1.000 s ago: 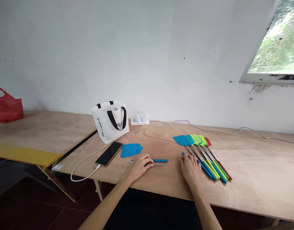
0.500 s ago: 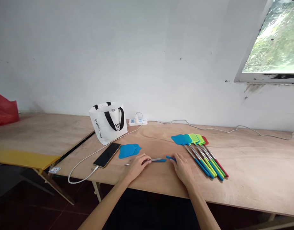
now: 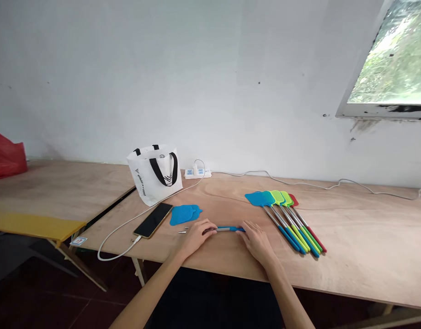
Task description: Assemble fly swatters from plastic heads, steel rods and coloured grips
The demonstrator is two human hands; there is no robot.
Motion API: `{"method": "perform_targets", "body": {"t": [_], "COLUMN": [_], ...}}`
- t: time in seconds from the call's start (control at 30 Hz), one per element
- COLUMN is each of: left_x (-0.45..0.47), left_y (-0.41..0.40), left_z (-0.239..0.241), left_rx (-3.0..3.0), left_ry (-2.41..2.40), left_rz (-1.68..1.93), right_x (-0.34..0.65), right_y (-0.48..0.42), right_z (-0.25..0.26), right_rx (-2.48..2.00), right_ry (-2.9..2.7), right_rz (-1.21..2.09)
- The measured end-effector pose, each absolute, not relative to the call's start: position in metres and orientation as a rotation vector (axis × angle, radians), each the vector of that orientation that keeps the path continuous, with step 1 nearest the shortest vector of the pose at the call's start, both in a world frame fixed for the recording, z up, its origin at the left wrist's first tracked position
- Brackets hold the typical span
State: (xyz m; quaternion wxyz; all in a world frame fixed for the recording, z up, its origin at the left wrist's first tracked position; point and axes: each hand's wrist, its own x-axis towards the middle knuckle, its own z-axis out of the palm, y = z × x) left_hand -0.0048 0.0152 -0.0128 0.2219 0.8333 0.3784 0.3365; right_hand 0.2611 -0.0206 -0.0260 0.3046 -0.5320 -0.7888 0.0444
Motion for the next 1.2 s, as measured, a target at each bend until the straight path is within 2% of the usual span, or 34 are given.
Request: {"method": "perform_targets", "body": {"t": [0.23, 0.43, 0.77, 1.03, 1.2], "left_x": [-0.005, -0.006, -0.011, -0.009, -0.010], "left_y": [0.010, 0.012, 0.014, 0.017, 0.017], "left_z": [-0.009, -0.011, -0.006, -0.008, -0.014], "left_rx": [2.267, 2.355, 2.458, 2.398, 2.390], "left_ry": [0.851, 0.853, 1.136, 1.200, 1.095], "left_rz": [0.885, 0.845, 0.857, 0.907, 0.895], "right_x": [0.222, 0.219, 0.234, 0.262, 0.255], "right_y": [-0.031, -0.031, -0.024, -0.017, -0.014], "right_z": [-0.020, -0.019, -0.026, -0.030, -0.038], "right_rx": [-1.283, -1.352, -1.531, -1.503, -1.492], "right_ry": [-2.190, -2.215, -2.129, -2.130, -2.106], "right_rz": [0.204, 0.016, 0.005, 0.164, 0.077]}}
